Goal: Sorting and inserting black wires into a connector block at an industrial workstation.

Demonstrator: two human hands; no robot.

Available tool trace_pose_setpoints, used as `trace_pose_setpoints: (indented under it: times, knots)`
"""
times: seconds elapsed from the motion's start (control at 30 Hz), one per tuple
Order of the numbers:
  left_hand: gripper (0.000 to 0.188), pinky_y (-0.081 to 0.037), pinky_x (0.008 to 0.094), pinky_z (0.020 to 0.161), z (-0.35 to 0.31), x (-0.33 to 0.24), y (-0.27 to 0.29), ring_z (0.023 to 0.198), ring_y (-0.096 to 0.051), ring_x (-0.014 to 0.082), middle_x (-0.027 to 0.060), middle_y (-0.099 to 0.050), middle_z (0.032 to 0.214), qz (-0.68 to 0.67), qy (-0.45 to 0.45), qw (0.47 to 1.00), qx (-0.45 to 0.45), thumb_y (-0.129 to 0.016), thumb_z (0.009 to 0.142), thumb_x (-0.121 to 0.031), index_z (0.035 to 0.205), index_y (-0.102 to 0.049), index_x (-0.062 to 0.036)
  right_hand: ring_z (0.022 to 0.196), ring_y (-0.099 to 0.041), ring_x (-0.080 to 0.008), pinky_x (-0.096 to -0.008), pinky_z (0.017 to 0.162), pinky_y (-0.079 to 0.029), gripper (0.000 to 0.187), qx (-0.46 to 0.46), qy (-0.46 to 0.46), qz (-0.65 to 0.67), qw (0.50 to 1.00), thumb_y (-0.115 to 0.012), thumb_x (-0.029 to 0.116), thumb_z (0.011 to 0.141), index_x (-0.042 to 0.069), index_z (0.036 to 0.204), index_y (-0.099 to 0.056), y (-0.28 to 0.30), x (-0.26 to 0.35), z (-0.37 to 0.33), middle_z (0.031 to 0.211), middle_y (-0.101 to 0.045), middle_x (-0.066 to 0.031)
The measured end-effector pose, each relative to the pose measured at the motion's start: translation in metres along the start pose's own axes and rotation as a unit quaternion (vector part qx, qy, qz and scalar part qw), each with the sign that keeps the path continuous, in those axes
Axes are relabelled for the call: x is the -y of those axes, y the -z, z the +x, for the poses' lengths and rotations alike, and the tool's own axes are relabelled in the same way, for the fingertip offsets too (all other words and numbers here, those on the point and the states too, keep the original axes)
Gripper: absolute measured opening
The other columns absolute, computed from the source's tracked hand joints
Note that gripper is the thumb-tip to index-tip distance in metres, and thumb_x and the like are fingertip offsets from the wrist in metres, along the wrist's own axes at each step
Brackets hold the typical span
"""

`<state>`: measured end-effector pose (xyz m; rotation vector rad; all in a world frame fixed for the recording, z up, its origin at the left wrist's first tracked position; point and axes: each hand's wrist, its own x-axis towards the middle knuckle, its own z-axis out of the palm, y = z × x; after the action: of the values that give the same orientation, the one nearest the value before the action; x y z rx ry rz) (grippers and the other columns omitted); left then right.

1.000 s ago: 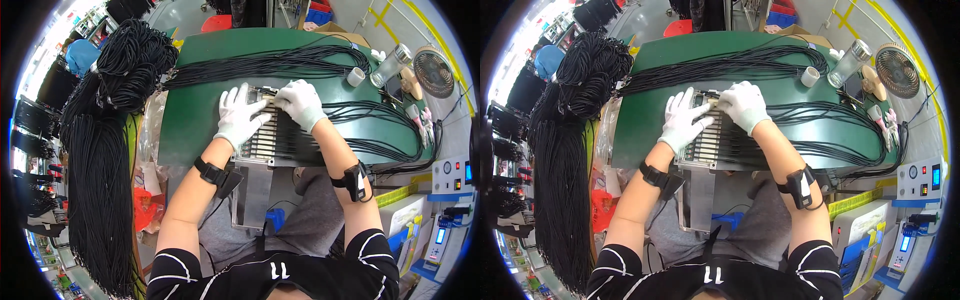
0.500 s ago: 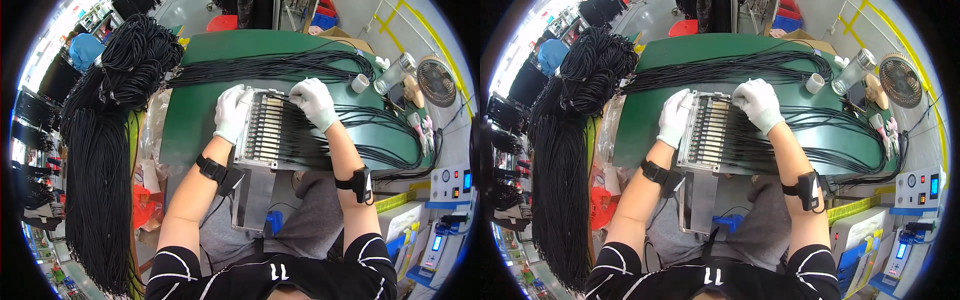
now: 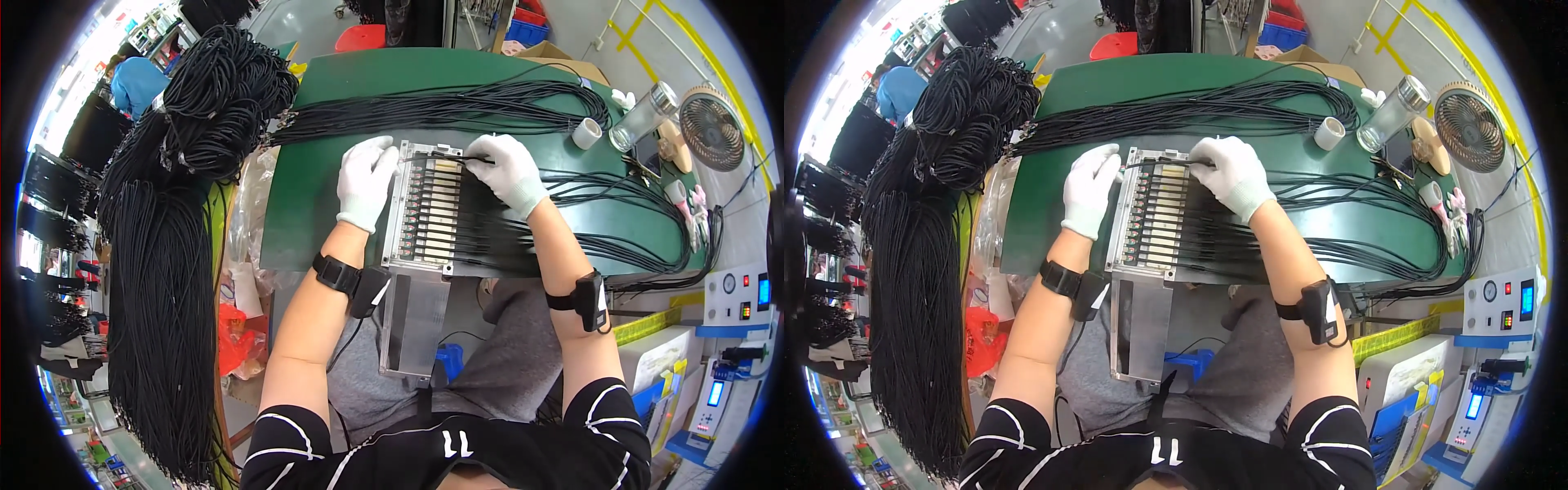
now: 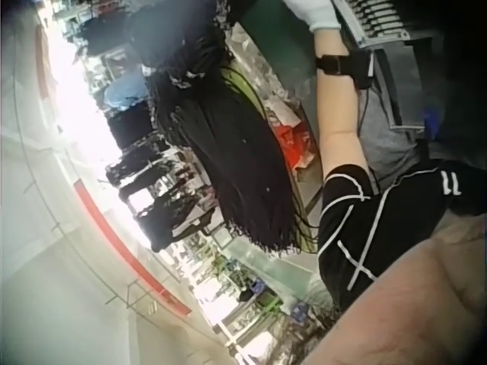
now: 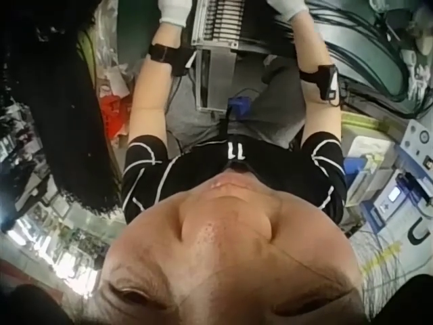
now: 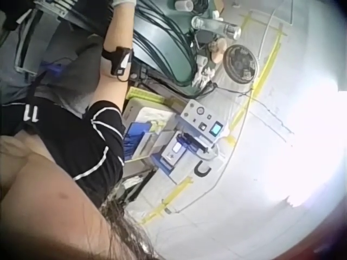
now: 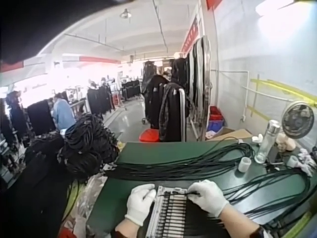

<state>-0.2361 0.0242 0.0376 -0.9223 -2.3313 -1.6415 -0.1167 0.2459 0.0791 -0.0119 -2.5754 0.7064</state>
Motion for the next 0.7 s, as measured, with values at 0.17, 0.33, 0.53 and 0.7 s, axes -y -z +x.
trace_pose_setpoints:
  times: [0.17, 0.33, 0.53, 0.7]
  knots:
    - [0.026, -0.047, 0.0360, 0.094, 0.000, -0.001, -0.001, 0.105, -0.063, 0.0272, 0.0112, -0.071, 0.109, 0.143, -0.002, 0.990, 0.004, -0.061, 0.096, -0.028, 0.104, -0.073, -0.0061, 0.079, -0.062, -0.0302, -0.0414, 0.074, -0.049, 0.012, -0.008, 0.073, -0.034, 0.997, -0.074, 0.018, 0.079, 0.009, 0.087, -0.071, -0.004, 0.007, -0.001, 0.077, -0.067, -0.0072]
    - [0.025, -0.047, 0.0405, 0.096, 0.001, 0.004, -0.003, 0.099, -0.064, 0.0311, 0.0093, -0.073, 0.099, 0.129, 0.011, 0.991, 0.017, -0.062, 0.092, -0.030, 0.096, -0.074, -0.0083, 0.079, -0.062, -0.0300, -0.0410, 0.074, -0.050, 0.009, 0.003, 0.006, -0.104, 0.995, -0.071, 0.019, 0.082, 0.010, 0.085, -0.071, -0.002, 0.005, -0.001, 0.078, -0.068, -0.0080]
    - [0.024, -0.043, 0.0427, 0.101, 0.001, 0.010, -0.005, 0.098, -0.065, 0.0289, 0.0077, -0.073, 0.100, 0.132, -0.022, 0.991, 0.023, -0.058, 0.095, -0.028, 0.098, -0.074, -0.0115, 0.080, -0.062, -0.0302, -0.0415, 0.075, -0.050, 0.010, 0.011, 0.001, -0.117, 0.993, -0.069, 0.020, 0.083, 0.010, 0.084, -0.071, -0.001, 0.001, 0.001, 0.077, -0.067, -0.0084]
    - [0.024, -0.042, 0.0390, 0.101, 0.002, 0.009, -0.002, 0.100, -0.065, 0.0262, 0.0060, -0.073, 0.106, 0.151, -0.037, 0.987, 0.046, -0.055, 0.098, -0.026, 0.103, -0.074, -0.0124, 0.080, -0.062, -0.0304, -0.0420, 0.075, -0.049, 0.010, 0.018, 0.003, -0.123, 0.992, -0.069, 0.020, 0.083, 0.010, 0.084, -0.071, -0.001, 0.001, 0.000, 0.077, -0.067, -0.0085]
